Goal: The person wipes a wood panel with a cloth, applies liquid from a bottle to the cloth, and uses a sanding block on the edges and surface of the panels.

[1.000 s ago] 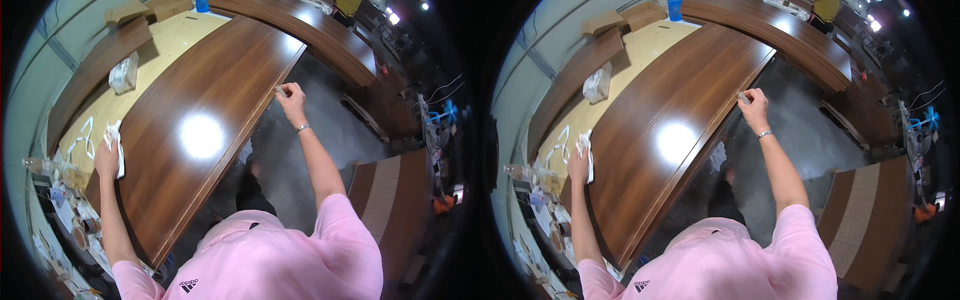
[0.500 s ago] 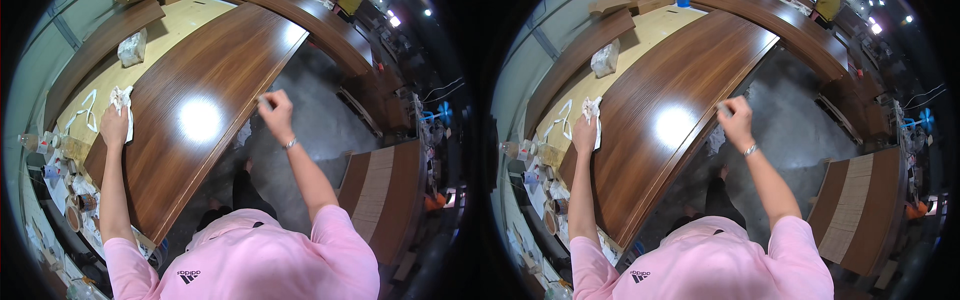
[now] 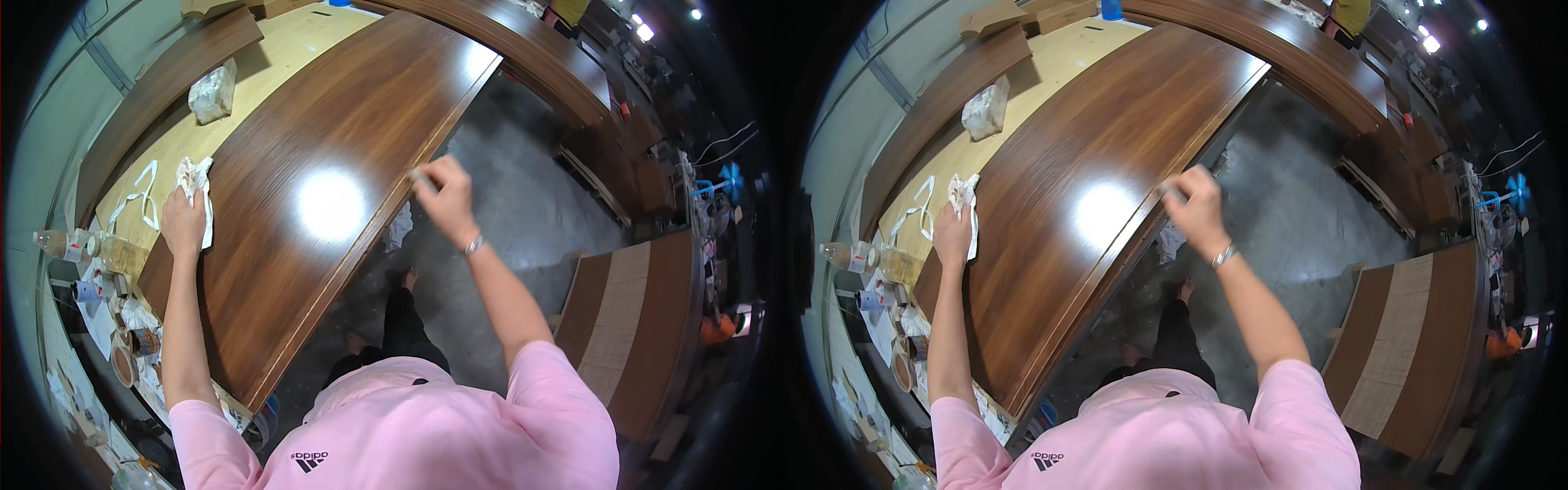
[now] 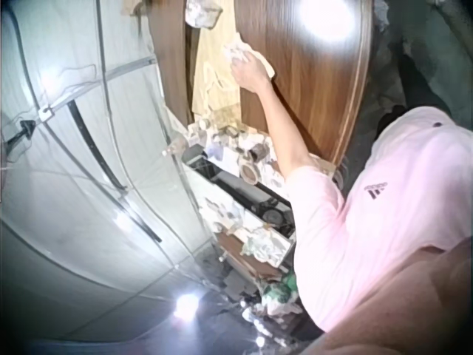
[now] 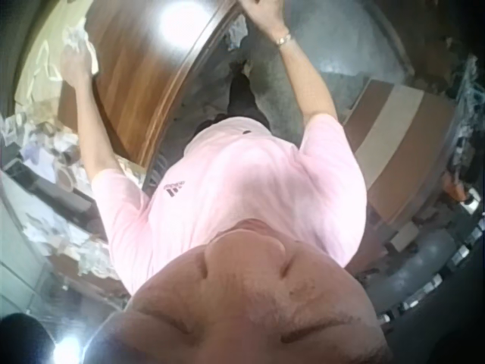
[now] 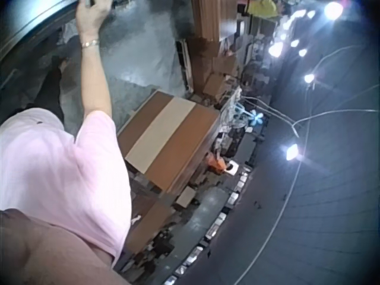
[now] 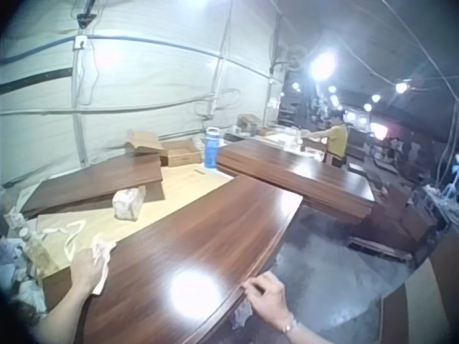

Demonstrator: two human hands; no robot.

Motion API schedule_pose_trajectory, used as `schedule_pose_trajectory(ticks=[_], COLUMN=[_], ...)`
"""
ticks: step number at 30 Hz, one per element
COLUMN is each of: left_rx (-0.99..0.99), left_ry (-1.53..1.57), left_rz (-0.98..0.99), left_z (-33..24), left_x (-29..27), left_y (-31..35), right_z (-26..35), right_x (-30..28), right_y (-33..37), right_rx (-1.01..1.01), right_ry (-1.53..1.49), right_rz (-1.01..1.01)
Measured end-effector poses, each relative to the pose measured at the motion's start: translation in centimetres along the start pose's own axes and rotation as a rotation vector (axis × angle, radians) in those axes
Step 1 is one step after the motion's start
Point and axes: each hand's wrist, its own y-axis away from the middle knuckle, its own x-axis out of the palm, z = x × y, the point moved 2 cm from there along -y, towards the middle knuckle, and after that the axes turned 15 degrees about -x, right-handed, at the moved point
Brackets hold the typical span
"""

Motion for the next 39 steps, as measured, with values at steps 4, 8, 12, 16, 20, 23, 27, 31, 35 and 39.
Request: schedule_pose_trajectory(ticks=[4,8,12,16,20,23,27,31,35,39], left_rx=[0.012,0.003,0.013,0.027,0.002,-0.012,-0.013,-0.023,-0.054,-0.022], left_ry=[0.000,-0.015,-0.011,0.032,-0.009,-0.004,-0.011,0.002,0.013,0.037], left_rz=[-0.009,-0.024,-0.036,-0.044,-0.012,0.018,-0.008,0.009,0.063,0.075], left_z=[-0.4,-0.1,-0.6,-0.8,0.6,1.2,1.0,1.7,1.2,1.0], left_x=[0.1,0.0,0.3,0.3,0.9,0.5,1.2,1.1,1.0,1.4], left_y=[0.0,0.2,-0.3,-0.6,0.3,0.9,0.3,-1.2,-1.3,-1.4], right_z=[-4.5,0.8,-4.4,-10.6,-8.3,-8.0,-19.5,-27.1,-28.8,-22.9], right_x=[-2.6,0.2,-0.9,-4.1,-2.7,-2.3,-5.4,-8.9,-7.5,-6.5], right_y=[-2.8,-0.9,-2.4,-5.4,-4.7,-4.3,-7.8,-13.1,-12.5,-9.2], right_rx=[0.098,-0.097,-0.022,0.070,-0.029,-0.070,0.093,0.053,0.112,0.038], right_ry=[0.196,-0.016,0.071,0.230,0.079,0.086,0.192,0.531,0.461,0.288], right_rz=[-0.086,0.071,0.006,-0.132,0.024,0.140,-0.035,0.004,0.070,0.048])
